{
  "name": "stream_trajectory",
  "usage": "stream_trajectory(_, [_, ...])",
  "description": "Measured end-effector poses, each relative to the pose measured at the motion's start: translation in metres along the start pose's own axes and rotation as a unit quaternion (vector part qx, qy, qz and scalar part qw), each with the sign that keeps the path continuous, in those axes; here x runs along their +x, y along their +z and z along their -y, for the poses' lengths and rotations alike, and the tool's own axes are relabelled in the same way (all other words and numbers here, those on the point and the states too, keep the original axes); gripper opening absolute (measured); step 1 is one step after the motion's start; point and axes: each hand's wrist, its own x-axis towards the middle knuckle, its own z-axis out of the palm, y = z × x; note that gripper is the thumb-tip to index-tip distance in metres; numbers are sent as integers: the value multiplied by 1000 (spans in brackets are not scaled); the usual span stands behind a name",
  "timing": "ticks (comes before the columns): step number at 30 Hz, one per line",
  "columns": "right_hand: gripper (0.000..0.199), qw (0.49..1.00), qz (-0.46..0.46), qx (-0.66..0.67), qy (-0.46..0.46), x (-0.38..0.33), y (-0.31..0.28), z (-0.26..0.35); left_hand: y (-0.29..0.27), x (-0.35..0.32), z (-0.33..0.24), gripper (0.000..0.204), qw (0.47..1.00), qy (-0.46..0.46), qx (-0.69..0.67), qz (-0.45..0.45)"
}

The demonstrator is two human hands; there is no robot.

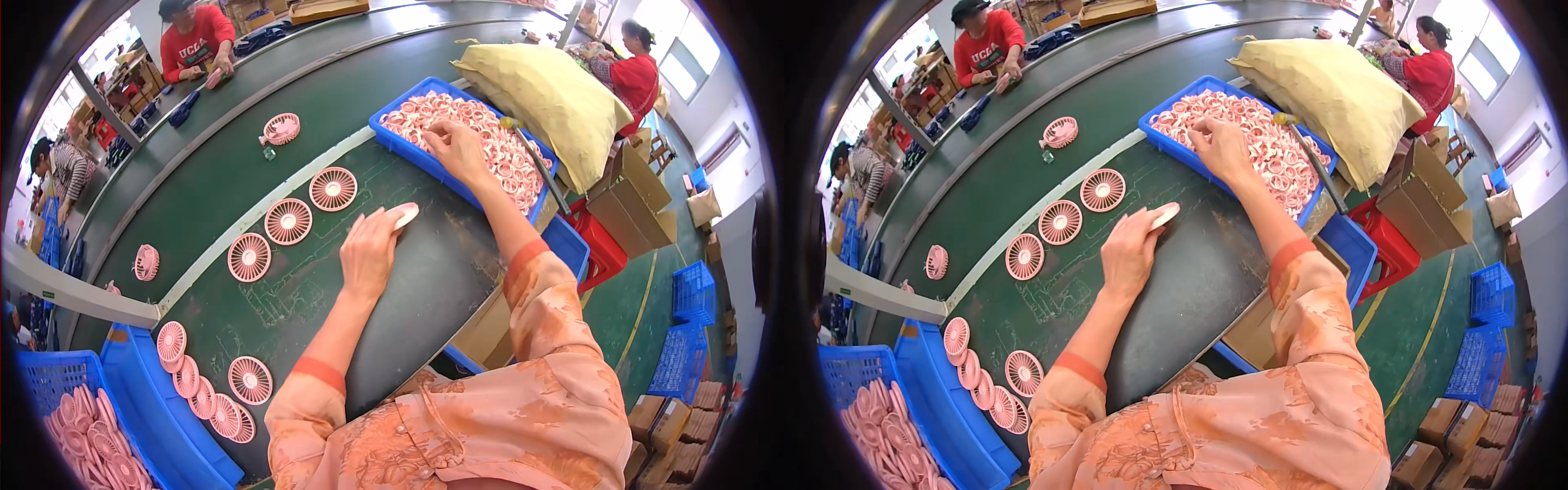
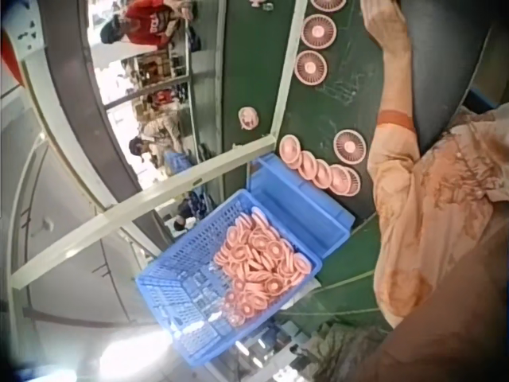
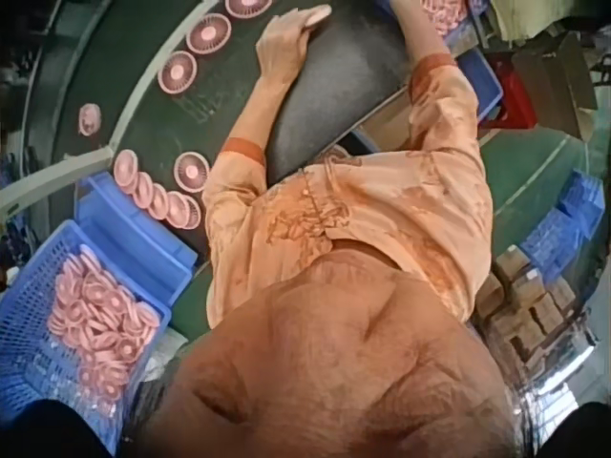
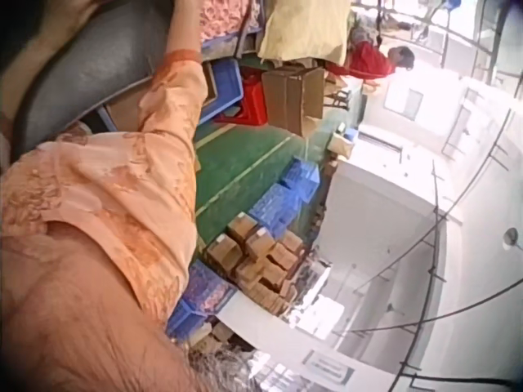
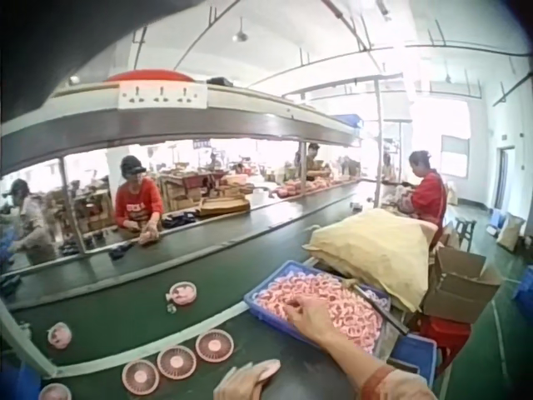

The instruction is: The person retrieves fan covers and small plastic components from bins, fits the components into the fan covers by hand, and taps them into place using a small mallet.

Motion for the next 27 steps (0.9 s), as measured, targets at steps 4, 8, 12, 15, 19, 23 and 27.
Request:
stream_trajectory(4, [30, 995, 38, -95, -2, 33, 12, -16, 26, 9, 30, 37, 980, 52, 168, 92])
stream_trajectory(8, [29, 970, 96, -222, -33, 45, 42, -8, 10, -7, 25, 61, 975, 15, 184, 125])
stream_trajectory(12, [33, 968, 101, -203, -105, 65, 37, -51, -22, -39, 0, 52, 994, -8, 58, 95])
stream_trajectory(15, [39, 956, 151, -234, -90, 81, 26, -60, -70, -80, -9, 42, 996, -49, 62, 50])
stream_trajectory(19, [37, 952, 105, -282, -63, 75, 26, -35, -137, -138, -15, 35, 977, -143, 153, -33])
stream_trajectory(23, [31, 960, 65, -266, -57, 69, 17, -45, -195, -188, -21, 57, 908, -270, 317, -44])
stream_trajectory(27, [24, 939, -5, -332, -87, 65, 11, -86, -207, -213, -20, 63, 895, -300, 330, 1])
